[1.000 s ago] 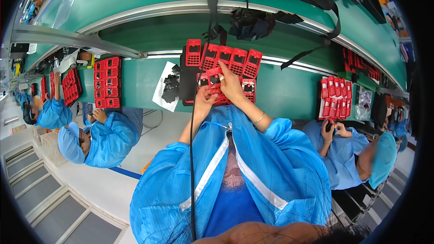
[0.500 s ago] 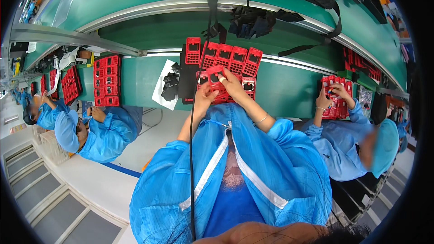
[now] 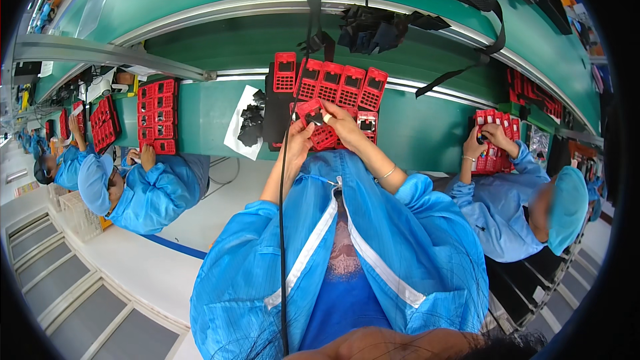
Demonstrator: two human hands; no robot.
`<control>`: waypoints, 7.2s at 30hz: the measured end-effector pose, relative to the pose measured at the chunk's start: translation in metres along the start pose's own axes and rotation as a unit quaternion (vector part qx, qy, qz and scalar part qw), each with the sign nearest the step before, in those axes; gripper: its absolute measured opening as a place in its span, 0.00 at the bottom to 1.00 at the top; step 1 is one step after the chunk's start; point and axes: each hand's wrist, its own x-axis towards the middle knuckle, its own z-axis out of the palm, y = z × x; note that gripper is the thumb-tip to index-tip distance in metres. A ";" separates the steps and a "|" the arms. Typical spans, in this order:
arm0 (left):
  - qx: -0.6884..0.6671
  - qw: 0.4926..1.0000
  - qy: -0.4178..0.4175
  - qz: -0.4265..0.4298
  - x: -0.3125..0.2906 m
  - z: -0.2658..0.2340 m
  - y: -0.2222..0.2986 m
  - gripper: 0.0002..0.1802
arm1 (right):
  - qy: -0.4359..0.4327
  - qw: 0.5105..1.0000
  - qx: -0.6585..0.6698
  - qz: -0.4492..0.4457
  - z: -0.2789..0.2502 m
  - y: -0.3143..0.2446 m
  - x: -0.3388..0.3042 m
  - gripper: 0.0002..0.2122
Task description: The person peels adhesive pads from a suspended holder, attaches them into device casings by hand, and stacks the trays of casings.
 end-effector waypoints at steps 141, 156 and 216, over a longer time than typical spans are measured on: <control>0.189 0.975 -0.118 -0.015 0.016 0.101 0.005 0.24 | 0.181 0.960 -0.084 -0.198 -0.045 -0.043 -0.044 0.21; 0.039 0.995 -0.045 -0.086 0.041 0.077 -0.010 0.13 | 0.190 0.939 -0.155 -0.240 -0.052 -0.038 -0.045 0.17; 0.464 0.857 0.058 0.215 0.074 0.020 -0.020 0.20 | 0.228 0.636 -0.673 -0.302 -0.097 -0.023 0.086 0.05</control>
